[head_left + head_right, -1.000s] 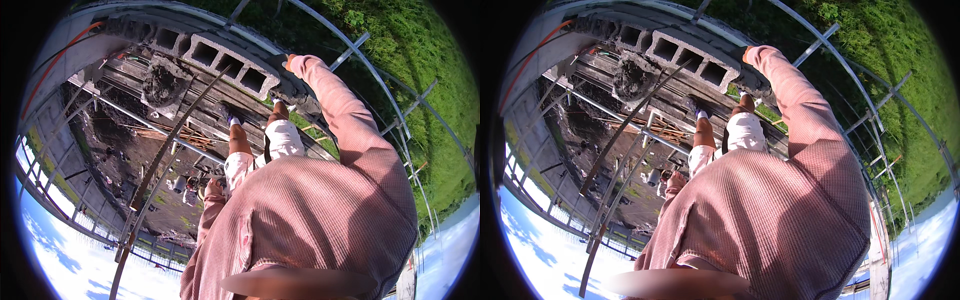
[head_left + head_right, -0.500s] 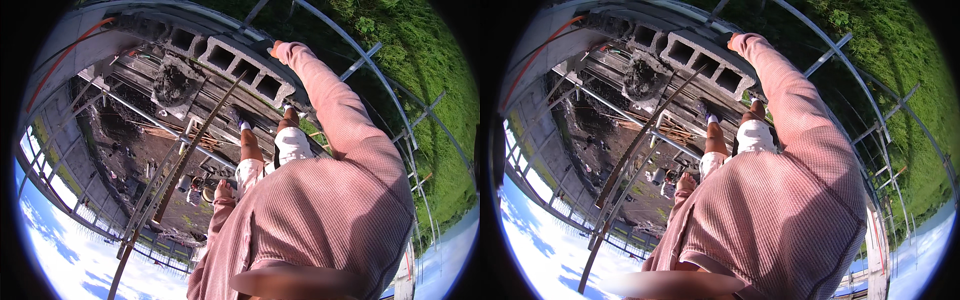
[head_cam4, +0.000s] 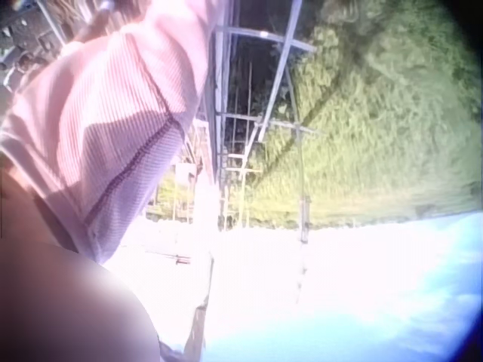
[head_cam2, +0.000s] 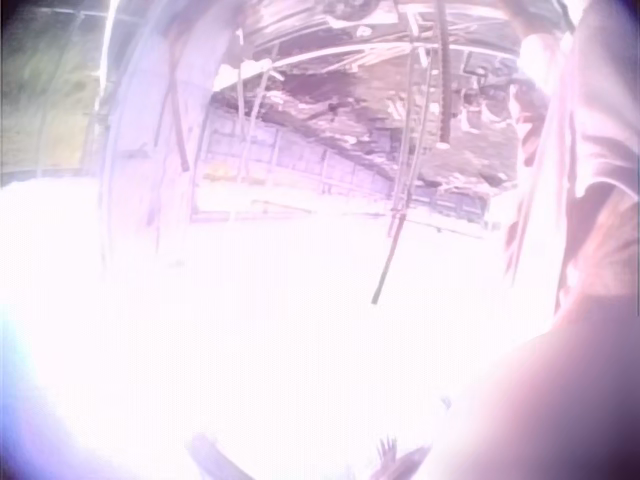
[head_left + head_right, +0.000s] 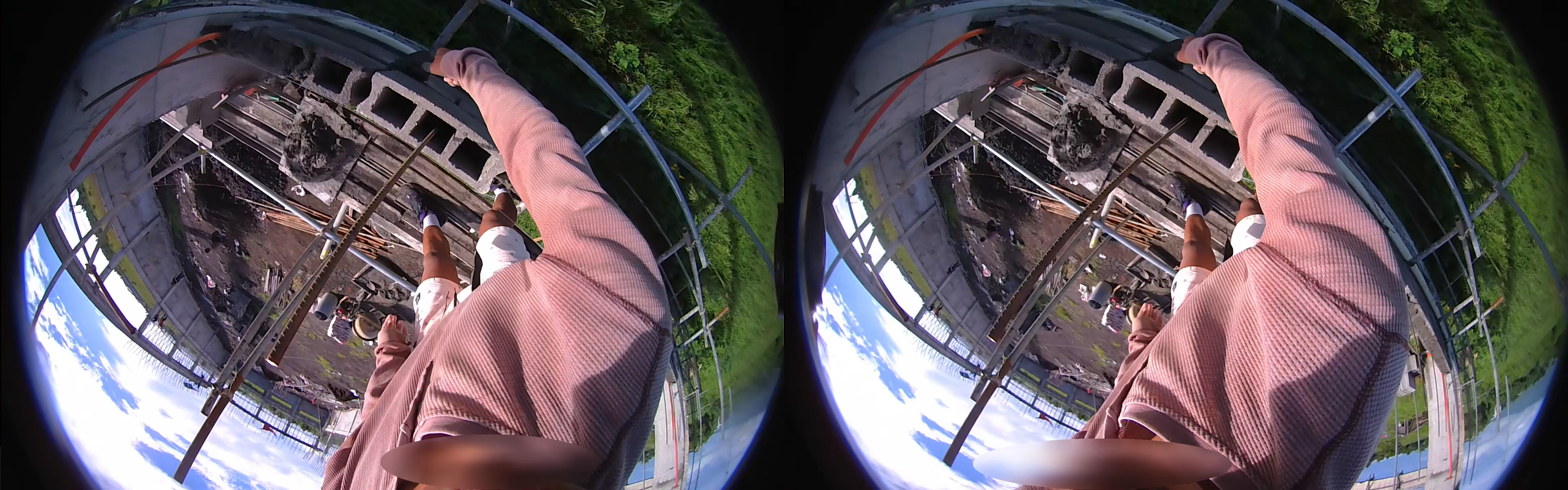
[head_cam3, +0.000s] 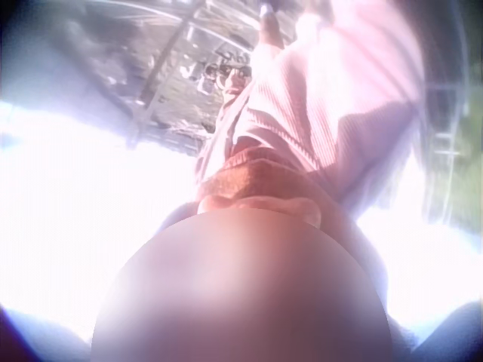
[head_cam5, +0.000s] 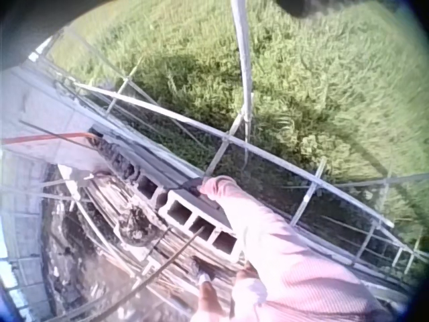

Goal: The person places hollow concrete blocks onto a wall on scaffolding, aligns them with rebar, and uses a trowel to spread and smooth mortar between the blocks. The person repeatedly scoops mortar, applies it to the joints, and adjusts the blocks to ensure alignment.

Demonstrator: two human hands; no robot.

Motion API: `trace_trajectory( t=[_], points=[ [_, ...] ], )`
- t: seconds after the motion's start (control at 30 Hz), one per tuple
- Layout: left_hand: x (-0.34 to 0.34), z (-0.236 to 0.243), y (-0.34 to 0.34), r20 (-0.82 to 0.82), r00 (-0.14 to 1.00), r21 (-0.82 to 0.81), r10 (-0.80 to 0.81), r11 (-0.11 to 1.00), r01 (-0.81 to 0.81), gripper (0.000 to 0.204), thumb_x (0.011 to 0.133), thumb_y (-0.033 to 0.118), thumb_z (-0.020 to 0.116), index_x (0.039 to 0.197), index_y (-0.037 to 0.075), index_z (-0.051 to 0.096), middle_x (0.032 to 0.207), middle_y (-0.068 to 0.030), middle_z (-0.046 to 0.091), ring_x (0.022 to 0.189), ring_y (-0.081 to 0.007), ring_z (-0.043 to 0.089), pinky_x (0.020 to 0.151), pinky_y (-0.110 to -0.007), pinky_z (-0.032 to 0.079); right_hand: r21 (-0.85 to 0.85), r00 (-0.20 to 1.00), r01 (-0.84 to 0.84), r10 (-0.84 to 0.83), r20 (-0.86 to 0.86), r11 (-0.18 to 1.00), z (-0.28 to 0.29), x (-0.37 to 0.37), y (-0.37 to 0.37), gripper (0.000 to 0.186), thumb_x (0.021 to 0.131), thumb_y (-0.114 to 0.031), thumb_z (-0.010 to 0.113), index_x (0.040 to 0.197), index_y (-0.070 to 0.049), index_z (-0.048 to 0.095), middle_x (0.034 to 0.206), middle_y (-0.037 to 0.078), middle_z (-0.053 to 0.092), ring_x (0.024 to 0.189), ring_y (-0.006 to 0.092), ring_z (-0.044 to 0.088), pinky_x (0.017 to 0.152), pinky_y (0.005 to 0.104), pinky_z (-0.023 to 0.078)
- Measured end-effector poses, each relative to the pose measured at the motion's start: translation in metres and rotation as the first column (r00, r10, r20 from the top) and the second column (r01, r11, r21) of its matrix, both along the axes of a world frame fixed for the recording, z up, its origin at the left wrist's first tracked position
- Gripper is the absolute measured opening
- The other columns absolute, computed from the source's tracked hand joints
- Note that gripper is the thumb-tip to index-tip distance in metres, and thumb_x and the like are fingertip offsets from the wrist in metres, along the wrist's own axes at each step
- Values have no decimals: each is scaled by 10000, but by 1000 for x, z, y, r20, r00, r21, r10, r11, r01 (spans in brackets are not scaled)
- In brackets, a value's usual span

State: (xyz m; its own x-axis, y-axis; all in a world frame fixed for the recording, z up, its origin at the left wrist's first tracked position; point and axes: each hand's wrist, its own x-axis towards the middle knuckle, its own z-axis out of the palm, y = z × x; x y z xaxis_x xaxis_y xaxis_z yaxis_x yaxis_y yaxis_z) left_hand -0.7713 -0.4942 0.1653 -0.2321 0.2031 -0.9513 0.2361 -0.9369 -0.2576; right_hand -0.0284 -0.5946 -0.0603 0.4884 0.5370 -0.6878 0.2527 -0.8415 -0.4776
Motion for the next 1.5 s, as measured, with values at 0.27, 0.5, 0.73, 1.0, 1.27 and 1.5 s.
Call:
trace_trajectory(
  t=[0.27, 0.5, 0.73, 1.0, 1.27, 1.5],
  points=[
    [-16, -5, -10, 663, -390, -64, 638, -472, -879, 536, 994, 438, 356, 1455, 172, 421, 1534, 9, 364, 1419, -183, 280, 1124, -405, 190, 346, 722, 554, -229, -653, 757, 81, -2, -76, 466, 1001, -304, 553, 1446, -180, 496, 674, -4, 479, 459, 97, 428, 428, 291, 353],
    [-13, -39, -9, 675, -613, -245, 410, -659, -711, 478, 996, 396, 388, 1421, 193, 466, 1480, 40, 437, 1367, -167, 354, 1061, -409, 253, 698, 912, 408, -291, -288, 588, 190, -85, -162, 487, 951, -239, 603, 1412, -107, 524, 919, 132, 681, 710, 243, 662, 645, 319, 528],
    [12, -69, 1, 651, -686, -315, 324, -708, -632, 361, 1015, 285, 453, 1365, 234, 524, 1360, 68, 541, 1246, -179, 469, 889, -414, 356, 674, 812, 142, -474, 339, 725, 218, -224, -190, 564, 819, -112, 676, 1368, -186, 572, 1141, 213, 667, 1049, 394, 641, 911, 411, 520],
    [22, -73, 0, 515, -836, -379, 190, -824, -421, 311, 1029, 234, 473, 1327, 244, 561, 1220, 63, 634, 1158, -165, 552, 923, -410, 425, 610, 720, 292, -589, 367, 737, 195, -272, -193, 550, 787, -112, 691, 1324, -196, 608, 1110, 138, 689, 1012, 344, 654, 889, 405, 525],
    [-40, -124, -6, 568, -784, -468, 251, -685, -558, 362, 1021, 242, 407, 1369, 240, 507, 1256, 98, 593, 1098, -163, 514, 943, -402, 411, 167, 899, -62, -18, 438, 984, 216, -206, -197, 570, 828, -180, 669, 1355, -362, 547, 915, 53, 638, 872, 330, 652, 758, 447, 535],
    [-67, -157, -30, 682, -721, -504, 119, -638, -582, 288, 1013, 166, 496, 1262, 231, 625, 1147, 33, 647, 970, -162, 600, 793, -331, 489, 126, 876, -126, 51, 480, 984, 187, -157, -181, 493, 877, -280, 667, 1347, -375, 555, 994, 59, 647, 916, 328, 660, 794, 448, 531]
  ],
)
